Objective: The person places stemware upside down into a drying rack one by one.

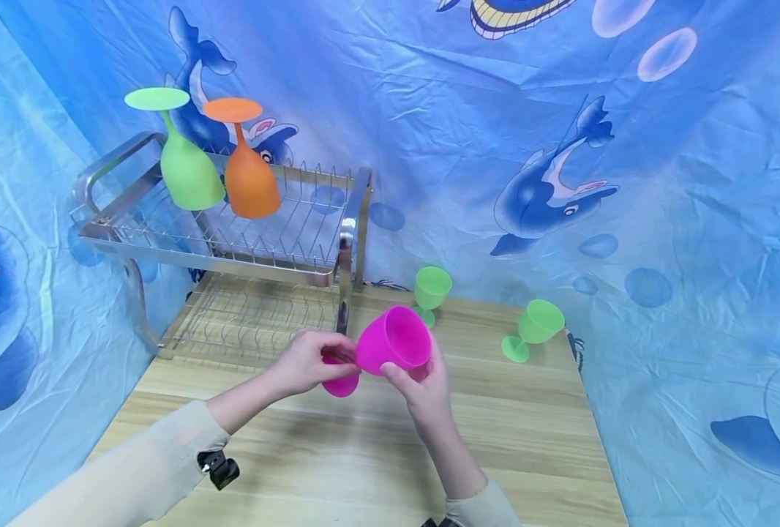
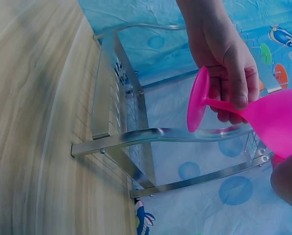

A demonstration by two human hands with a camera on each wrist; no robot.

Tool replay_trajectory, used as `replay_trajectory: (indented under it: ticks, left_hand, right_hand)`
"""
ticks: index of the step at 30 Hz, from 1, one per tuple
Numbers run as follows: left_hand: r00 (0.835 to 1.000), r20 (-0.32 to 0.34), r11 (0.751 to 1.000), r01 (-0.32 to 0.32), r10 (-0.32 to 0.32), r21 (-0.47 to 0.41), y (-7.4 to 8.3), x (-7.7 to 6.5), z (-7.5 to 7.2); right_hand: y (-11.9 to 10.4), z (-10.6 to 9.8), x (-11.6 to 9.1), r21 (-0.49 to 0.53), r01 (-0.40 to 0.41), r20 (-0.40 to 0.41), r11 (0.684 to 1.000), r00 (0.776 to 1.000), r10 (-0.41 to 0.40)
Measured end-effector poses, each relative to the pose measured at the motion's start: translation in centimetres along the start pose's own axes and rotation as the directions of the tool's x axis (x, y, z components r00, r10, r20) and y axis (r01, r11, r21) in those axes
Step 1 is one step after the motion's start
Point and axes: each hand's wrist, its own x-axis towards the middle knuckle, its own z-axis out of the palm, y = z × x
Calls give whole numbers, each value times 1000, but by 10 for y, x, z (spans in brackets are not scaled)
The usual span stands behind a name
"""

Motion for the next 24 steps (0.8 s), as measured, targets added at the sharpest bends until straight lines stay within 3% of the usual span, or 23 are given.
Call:
replay_trajectory:
  ticks: [5, 8, 13, 15, 17, 21, 24]
  left_hand:
    - [1000, 9, 1000, 5, -5, -1, 2, -1, -7]
    - [999, 28, 1000, 20, -20, 9, 4, -1, -14]
    - [997, 79, 997, 8, -14, 76, 5, -2, -27]
    - [995, 104, 993, -11, -1, 114, 6, -2, -34]
    - [991, 134, 989, -34, 15, 142, 8, -1, -40]
    - [980, 198, 982, -52, 16, 180, 14, 0, -54]
    - [970, 242, 977, -62, 11, 206, 18, 0, -64]
  right_hand:
    - [-2, -5, 3, -4, 6, 75, 1000, 997, -5]
    - [-7, -15, 7, -35, 53, 154, 998, 987, -47]
    - [-26, -36, 18, -212, 184, 333, 960, 937, -106]
    - [-36, -42, 23, -322, 245, 407, 914, 908, -100]
    - [-47, -45, 28, -435, 304, 468, 848, 881, -76]
    - [-67, -46, 36, -597, 437, 566, 673, 824, -33]
    - [-78, -44, 42, -653, 515, 626, 556, 780, 13]
